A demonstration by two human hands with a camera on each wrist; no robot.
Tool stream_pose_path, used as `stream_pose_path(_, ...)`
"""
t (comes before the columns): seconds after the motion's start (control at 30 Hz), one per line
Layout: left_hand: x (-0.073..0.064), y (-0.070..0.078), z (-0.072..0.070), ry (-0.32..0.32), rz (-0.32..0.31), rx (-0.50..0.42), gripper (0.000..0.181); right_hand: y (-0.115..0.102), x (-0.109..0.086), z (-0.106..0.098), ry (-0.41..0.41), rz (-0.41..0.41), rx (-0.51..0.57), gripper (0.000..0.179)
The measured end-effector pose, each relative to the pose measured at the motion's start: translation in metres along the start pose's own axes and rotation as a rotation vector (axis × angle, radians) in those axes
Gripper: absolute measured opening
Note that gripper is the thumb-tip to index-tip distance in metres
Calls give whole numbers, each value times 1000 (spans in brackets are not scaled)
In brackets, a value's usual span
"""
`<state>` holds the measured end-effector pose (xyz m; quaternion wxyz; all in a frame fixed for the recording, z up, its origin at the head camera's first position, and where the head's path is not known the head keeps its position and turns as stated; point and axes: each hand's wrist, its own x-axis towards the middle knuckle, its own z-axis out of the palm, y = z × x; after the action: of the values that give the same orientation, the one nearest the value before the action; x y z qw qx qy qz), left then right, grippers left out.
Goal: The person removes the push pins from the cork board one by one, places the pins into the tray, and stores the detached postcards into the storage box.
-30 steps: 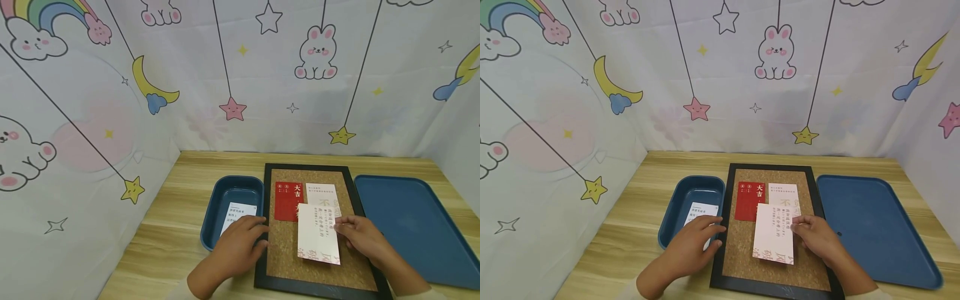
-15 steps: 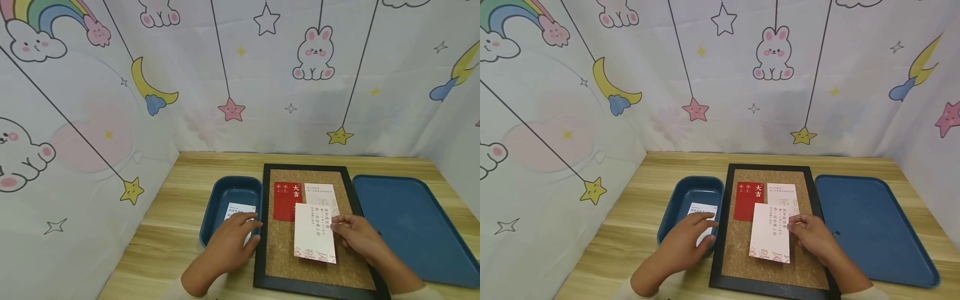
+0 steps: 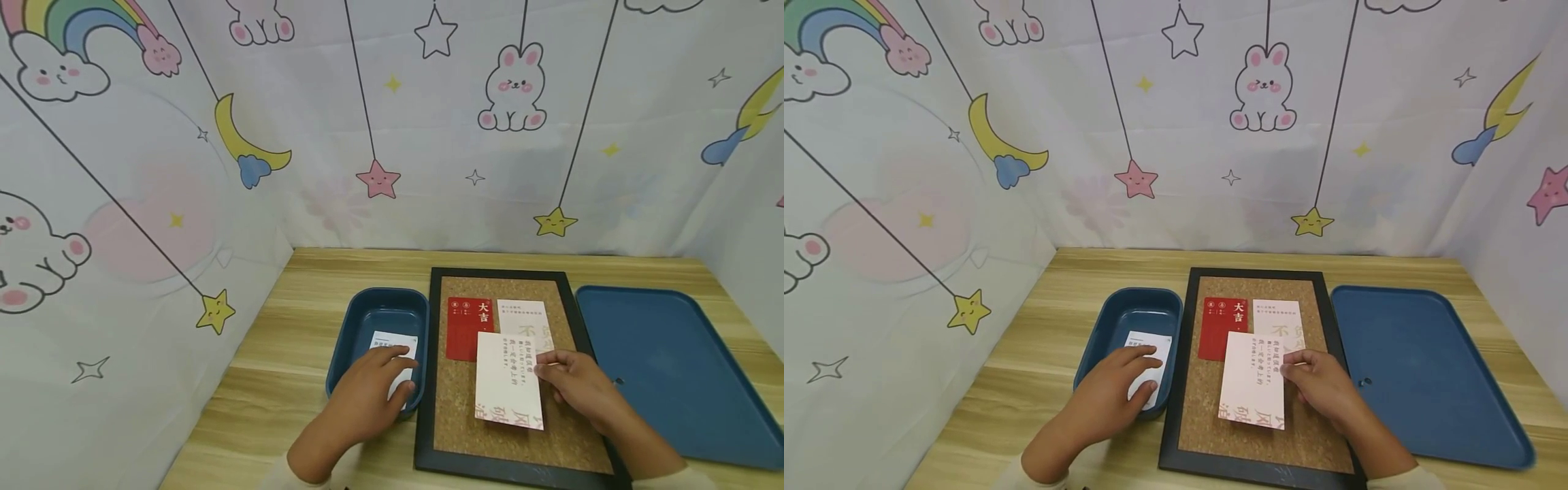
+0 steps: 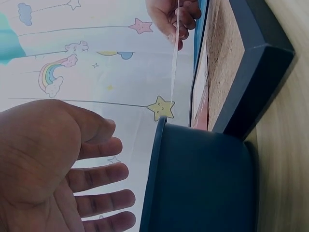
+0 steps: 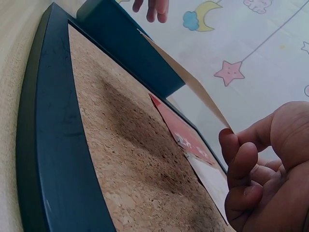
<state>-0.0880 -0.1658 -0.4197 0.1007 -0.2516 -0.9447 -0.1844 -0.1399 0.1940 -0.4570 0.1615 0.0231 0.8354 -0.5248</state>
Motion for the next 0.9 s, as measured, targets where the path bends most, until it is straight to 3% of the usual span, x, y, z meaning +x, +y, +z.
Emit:
stream_pose_path(0.13, 0, -2, 0, -15, -18, -6, 29, 0, 0, 2, 2, -1, 7, 38)
stream_pose_path(0.9, -4, -10, 0, 27, -26, 2, 27, -6, 1, 18, 18, 1, 85, 34)
